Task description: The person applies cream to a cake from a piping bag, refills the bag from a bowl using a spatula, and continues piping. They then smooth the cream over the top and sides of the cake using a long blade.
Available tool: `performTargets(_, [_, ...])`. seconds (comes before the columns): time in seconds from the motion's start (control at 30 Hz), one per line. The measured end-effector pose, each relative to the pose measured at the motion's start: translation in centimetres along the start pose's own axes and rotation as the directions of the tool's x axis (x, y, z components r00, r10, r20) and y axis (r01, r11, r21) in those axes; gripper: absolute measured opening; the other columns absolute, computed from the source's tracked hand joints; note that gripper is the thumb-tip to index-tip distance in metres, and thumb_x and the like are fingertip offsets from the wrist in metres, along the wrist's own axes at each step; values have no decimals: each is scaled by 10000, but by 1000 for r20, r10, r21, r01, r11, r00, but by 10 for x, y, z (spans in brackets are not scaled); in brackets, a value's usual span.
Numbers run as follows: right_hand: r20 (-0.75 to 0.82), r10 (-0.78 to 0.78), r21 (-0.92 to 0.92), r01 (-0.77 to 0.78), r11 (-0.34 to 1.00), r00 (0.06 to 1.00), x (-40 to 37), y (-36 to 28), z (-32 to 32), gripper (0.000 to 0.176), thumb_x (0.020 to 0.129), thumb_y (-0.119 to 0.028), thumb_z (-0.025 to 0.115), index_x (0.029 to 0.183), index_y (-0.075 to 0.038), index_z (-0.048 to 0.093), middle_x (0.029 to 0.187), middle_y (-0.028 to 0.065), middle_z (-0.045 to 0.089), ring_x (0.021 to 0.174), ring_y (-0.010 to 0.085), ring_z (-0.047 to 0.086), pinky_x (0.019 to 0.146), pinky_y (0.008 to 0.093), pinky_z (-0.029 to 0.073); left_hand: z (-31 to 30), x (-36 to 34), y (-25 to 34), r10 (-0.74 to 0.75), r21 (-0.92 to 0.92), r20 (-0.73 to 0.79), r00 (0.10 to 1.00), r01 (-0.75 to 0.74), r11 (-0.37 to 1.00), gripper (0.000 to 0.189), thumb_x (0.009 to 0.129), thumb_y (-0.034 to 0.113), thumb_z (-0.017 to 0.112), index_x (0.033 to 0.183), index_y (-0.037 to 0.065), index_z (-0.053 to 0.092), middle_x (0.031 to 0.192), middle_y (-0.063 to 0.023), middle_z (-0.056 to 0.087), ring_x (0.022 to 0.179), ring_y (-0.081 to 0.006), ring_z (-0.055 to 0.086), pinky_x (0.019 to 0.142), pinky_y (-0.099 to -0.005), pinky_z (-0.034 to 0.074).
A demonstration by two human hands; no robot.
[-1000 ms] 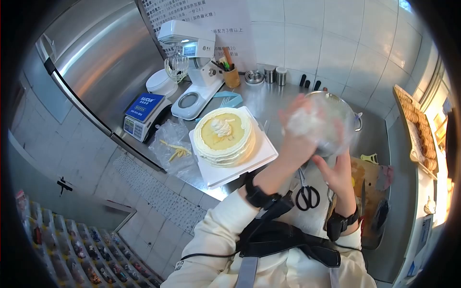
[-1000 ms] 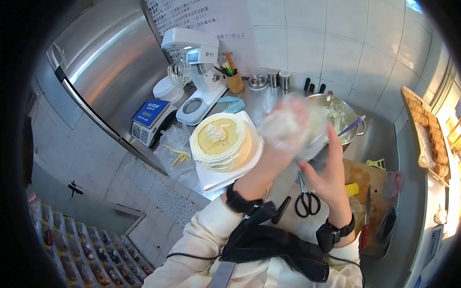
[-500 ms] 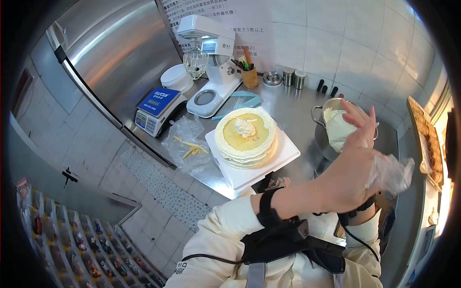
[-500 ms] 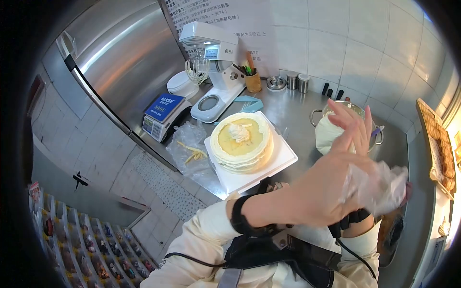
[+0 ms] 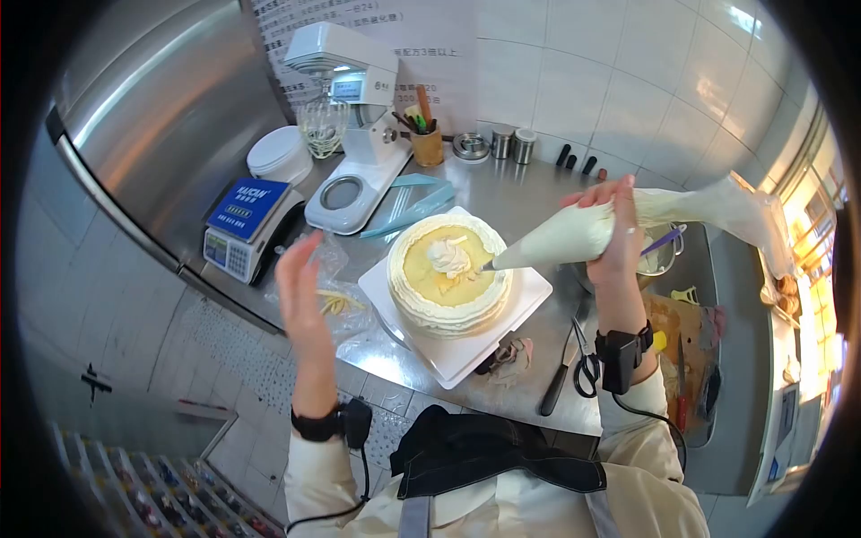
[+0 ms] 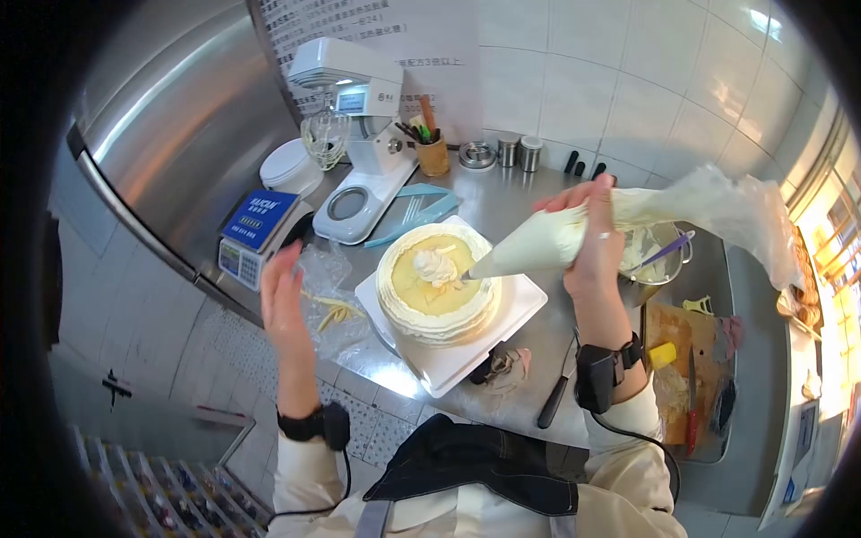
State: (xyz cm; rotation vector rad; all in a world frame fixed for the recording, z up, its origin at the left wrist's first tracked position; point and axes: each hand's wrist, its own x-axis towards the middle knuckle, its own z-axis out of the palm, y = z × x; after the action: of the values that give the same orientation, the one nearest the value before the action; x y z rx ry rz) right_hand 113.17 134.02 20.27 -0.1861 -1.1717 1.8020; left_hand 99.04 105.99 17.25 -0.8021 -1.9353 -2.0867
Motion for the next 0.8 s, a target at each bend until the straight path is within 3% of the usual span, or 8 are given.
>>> performTargets(0.07, [-10, 12, -92, -13, 996, 1000, -3, 10, 15, 445, 897, -446, 412, 648, -77, 430, 585, 86, 510, 609, 221, 571, 567, 333, 469, -41, -16, -73, -471, -354, -158, 868, 396, 848, 380, 923, 256, 364, 1211, 15, 425, 1231, -115, 459, 1144, -221, 426, 979, -353, 298])
performTargets(0.13, [-39, 28, -192, -35, 981, 999, -5, 21, 30, 465, 902, -444, 399, 622, -73, 413, 491, 65, 455, 482, 179, 528, 473, 304, 445, -65, -44, -134, -766, -495, 81, 638, 693, 525, 473, 925, 375, 317, 1206, 11, 425, 1214, -127, 466, 1127, -233, 440, 977, -349, 302])
performTargets(0.2, [-35, 48, -267, -56, 962, 998, -6, 28, 39, 460, 907, -430, 394, 619, -73, 411, 493, 66, 458, 475, 178, 527, 467, 299, 443, -53, -77, -157, -824, -404, 282, 491, 840, 362, 575, 909, 475, 271, 1204, 6, 427, 1203, -144, 471, 1129, -253, 439, 979, -363, 302])
performTargets(0.27, [-18, 82, -334, -84, 939, 996, -6, 33, 49, 436, 922, -379, 381, 614, -72, 403, 480, 51, 426, 440, 171, 497, 450, 296, 428, -33, -98, -157, -809, -423, 534, 246, 906, -3, 671, 887, 561, 224, 1255, 16, 356, 1202, -159, 474, 1133, -279, 438, 984, -394, 303])
performTargets(0.3, [-15, 93, -352, -92, 932, 996, -6, 34, 53, 436, 922, -379, 381, 614, -72, 403, 480, 51, 426, 440, 171, 497, 450, 296, 428, -25, -108, -159, -809, -431, 539, 236, 902, -24, 671, 887, 561, 224, 1255, 16, 356, 1202, -159, 474, 1133, -279, 438, 984, -394, 303])
performTargets(0.37, [-1, 145, -310, -139, 941, 989, -4, 36, 59, 444, 917, -378, 403, 568, -109, 352, 459, 12, 321, 393, 154, 375, 461, 307, 379, -9, -123, -164, -645, -397, 728, 233, 910, -120, 743, 848, 632, 214, 1268, 34, 345, 1223, -161, 458, 1130, -271, 444, 956, -402, 331])
performTargets(0.6, [41, 118, -253, -104, 962, 992, 19, 38, 35, 329, 912, -289, 437, 664, -74, 409, 522, 12, 380, 406, 131, 424, 380, 288, 364, 6, -126, -155, -629, -416, 729, 270, 904, -93, 777, 831, 660, 199, 1258, 33, 369, 1250, -136, 442, 1161, -278, 421, 991, -414, 288])
performTargets(0.8, [-86, 98, -294, -119, 948, 992, 38, 36, 26, 293, 905, -282, 454, 694, -82, 418, 541, 2, 375, 413, 113, 394, 380, 285, 359, -14, -116, -176, -637, -456, 701, 319, 888, -56, 812, 813, 688, 190, 1227, 21, 398, 1140, -120, 516, 1080, -239, 473, 965, -374, 312])
